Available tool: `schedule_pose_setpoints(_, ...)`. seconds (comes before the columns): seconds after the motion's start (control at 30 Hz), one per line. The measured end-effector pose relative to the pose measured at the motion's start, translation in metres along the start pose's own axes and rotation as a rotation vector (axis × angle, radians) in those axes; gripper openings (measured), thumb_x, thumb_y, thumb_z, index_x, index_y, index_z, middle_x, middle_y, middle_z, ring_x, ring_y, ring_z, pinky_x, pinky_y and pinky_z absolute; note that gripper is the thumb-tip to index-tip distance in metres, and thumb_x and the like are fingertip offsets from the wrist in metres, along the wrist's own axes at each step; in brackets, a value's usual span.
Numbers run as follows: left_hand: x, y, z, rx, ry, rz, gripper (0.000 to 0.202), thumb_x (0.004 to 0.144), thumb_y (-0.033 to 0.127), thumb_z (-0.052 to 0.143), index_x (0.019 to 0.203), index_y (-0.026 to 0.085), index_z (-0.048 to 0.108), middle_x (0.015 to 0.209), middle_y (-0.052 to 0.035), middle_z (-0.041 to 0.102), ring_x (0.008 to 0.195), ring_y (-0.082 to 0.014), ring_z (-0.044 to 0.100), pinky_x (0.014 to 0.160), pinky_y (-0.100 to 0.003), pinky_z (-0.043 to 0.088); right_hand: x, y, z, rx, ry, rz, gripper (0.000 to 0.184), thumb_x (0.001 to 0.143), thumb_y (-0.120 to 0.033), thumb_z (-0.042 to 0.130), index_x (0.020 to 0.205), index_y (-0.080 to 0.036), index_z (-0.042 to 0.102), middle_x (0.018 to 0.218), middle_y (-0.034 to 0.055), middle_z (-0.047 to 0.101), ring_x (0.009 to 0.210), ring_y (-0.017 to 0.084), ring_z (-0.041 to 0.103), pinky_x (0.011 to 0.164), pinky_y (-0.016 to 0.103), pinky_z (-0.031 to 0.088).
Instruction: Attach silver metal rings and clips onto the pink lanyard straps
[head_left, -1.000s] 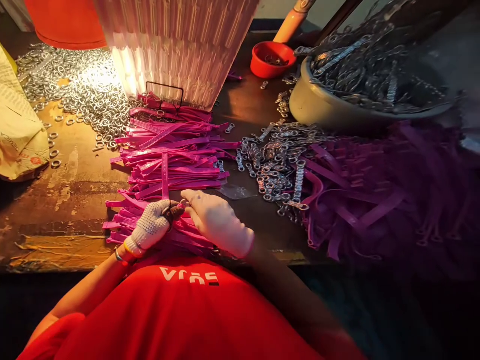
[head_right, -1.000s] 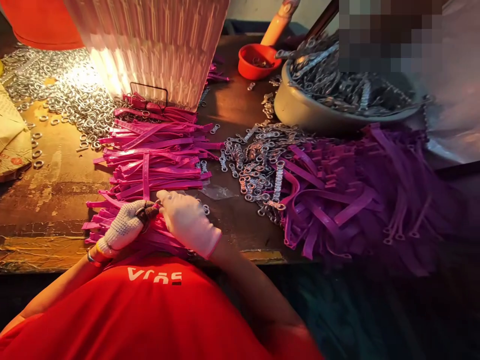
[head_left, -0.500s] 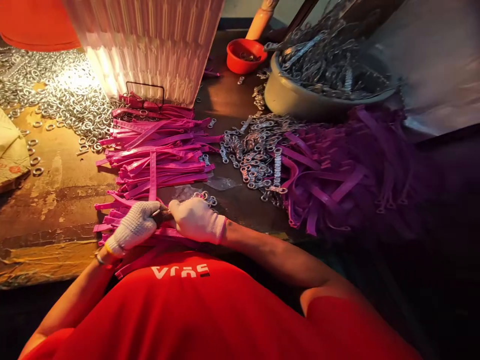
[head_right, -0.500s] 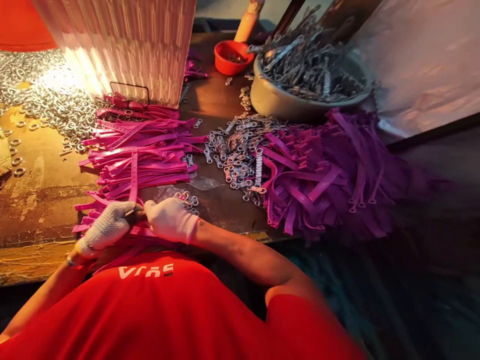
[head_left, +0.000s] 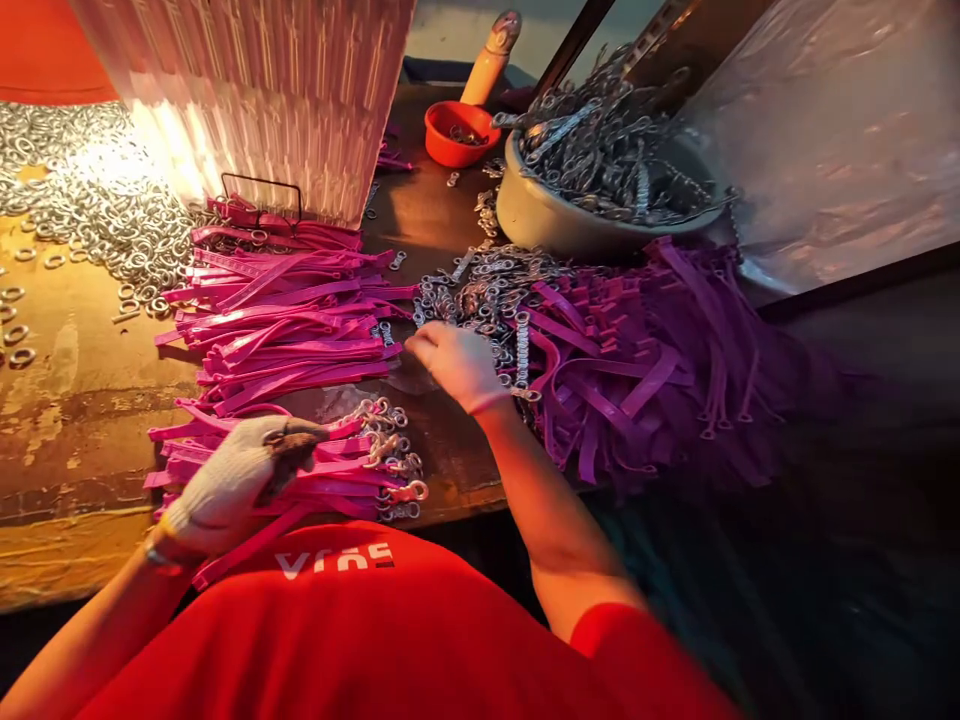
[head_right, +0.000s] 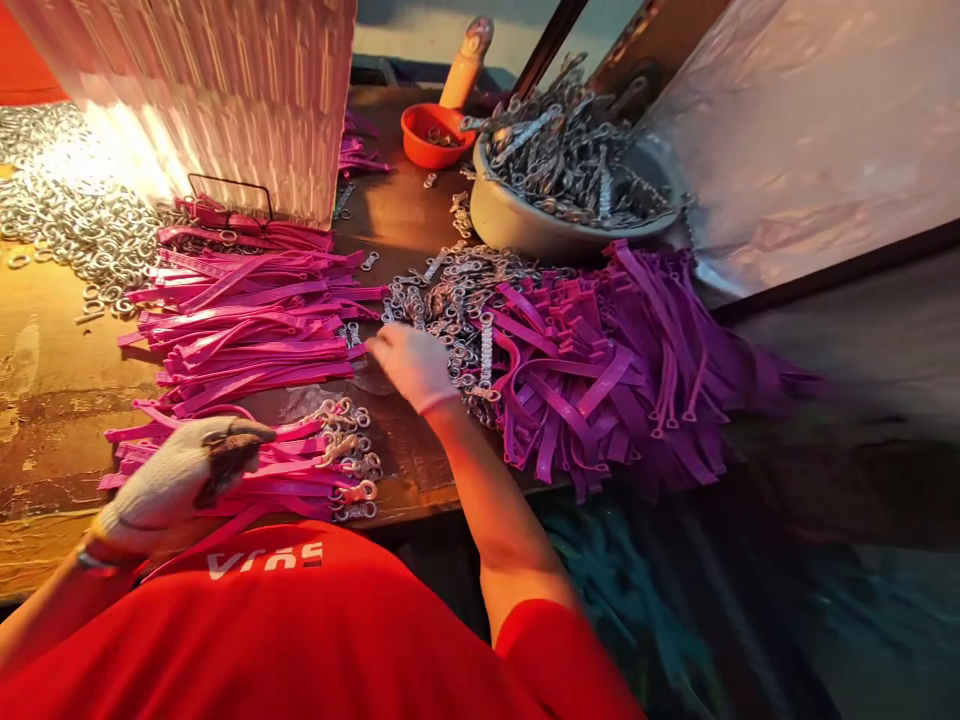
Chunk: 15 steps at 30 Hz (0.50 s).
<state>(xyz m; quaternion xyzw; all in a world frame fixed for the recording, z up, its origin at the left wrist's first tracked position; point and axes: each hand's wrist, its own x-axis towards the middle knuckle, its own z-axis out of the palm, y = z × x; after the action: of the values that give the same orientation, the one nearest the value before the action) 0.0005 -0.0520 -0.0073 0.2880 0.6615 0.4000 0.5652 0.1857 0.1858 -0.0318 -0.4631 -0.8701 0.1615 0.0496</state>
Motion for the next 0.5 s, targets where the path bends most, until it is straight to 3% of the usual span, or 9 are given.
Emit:
schedule_pose_setpoints(0.1, 0.026, 0.006, 0.028, -0.055, -0.146, -0.008, 0.046, 0.089, 0.051, 0.064, 0.113, 0.014, 0.074, 0.067, -0.0016, 0.059, 0.048, -0.0074, 0.038, 0.042, -0.020, 0.026, 0.050, 0.013, 0.025, -0.132, 0.067, 0.247, 0.029, 0.095, -0.026, 0.059, 0.119, -0.011, 0.067, 0.109, 0.0181, 0.073, 0.098, 0.029, 0.068, 0.078, 0.033, 0.044)
schedule_pose_setpoints(0.17, 0.037, 0.008, 0.035, -0.025, -0.178, 0.020, 0.045, 0.091, 0.049, 0.061, 0.117, 0.014, 0.074, 0.069, -0.0016, 0.059, 0.048, -0.0067, 0.038, 0.043, -0.019, 0.027, 0.067, 0.019, 0.041, -0.089, 0.071, 0.269, 0.033, 0.093, -0.018, 0.056, 0.125, -0.012, 0.064, 0.114, 0.0178, 0.072, 0.102, 0.029, 0.067, 0.082, 0.033, 0.045)
schedule_pose_setpoints(0.23, 0.041, 0.009, 0.035, 0.035, -0.173, 0.046, 0.044, 0.093, 0.048, 0.059, 0.120, 0.015, 0.073, 0.071, -0.0012, 0.059, 0.050, -0.0064, 0.037, 0.044, -0.019, 0.027, 0.068, 0.025, 0.050, 0.008, 0.085, 0.232, 0.031, 0.092, -0.016, 0.052, 0.120, -0.014, 0.067, 0.111, 0.0165, 0.072, 0.102, 0.028, 0.066, 0.085, 0.035, 0.046)
schedule_pose_setpoints(0.33, 0.041, 0.007, 0.029, 0.120, -0.169, 0.072, 0.044, 0.092, 0.050, 0.060, 0.115, 0.015, 0.075, 0.070, -0.0006, 0.058, 0.052, -0.0068, 0.037, 0.046, -0.019, 0.027, 0.041, 0.025, 0.045, 0.152, 0.217, 0.094, 0.022, 0.090, -0.017, 0.051, 0.102, -0.016, 0.071, 0.106, 0.0145, 0.072, 0.104, 0.028, 0.064, 0.094, 0.039, 0.047)
schedule_pose_setpoints(0.4, 0.042, 0.004, 0.027, 0.176, -0.178, 0.096, 0.041, 0.092, 0.048, 0.059, 0.107, 0.014, 0.076, 0.070, -0.0010, 0.059, 0.054, -0.0077, 0.039, 0.047, -0.020, 0.029, 0.009, 0.012, 0.034, 0.329, 0.274, -0.092, 0.020, 0.092, -0.020, 0.051, 0.100, -0.019, 0.069, 0.104, 0.0107, 0.071, 0.103, 0.025, 0.063, 0.096, 0.039, 0.048)
schedule_pose_setpoints(0.5, 0.047, -0.001, 0.027, 0.219, -0.198, 0.178, 0.031, 0.090, 0.038, 0.057, 0.097, 0.013, 0.075, 0.077, -0.0029, 0.063, 0.062, -0.0101, 0.046, 0.054, -0.021, 0.036, -0.039, -0.027, 0.021, 0.593, 0.121, -0.475, 0.021, 0.097, -0.023, 0.053, 0.114, -0.025, 0.066, 0.106, 0.0049, 0.071, 0.097, 0.020, 0.066, 0.092, 0.035, 0.053)
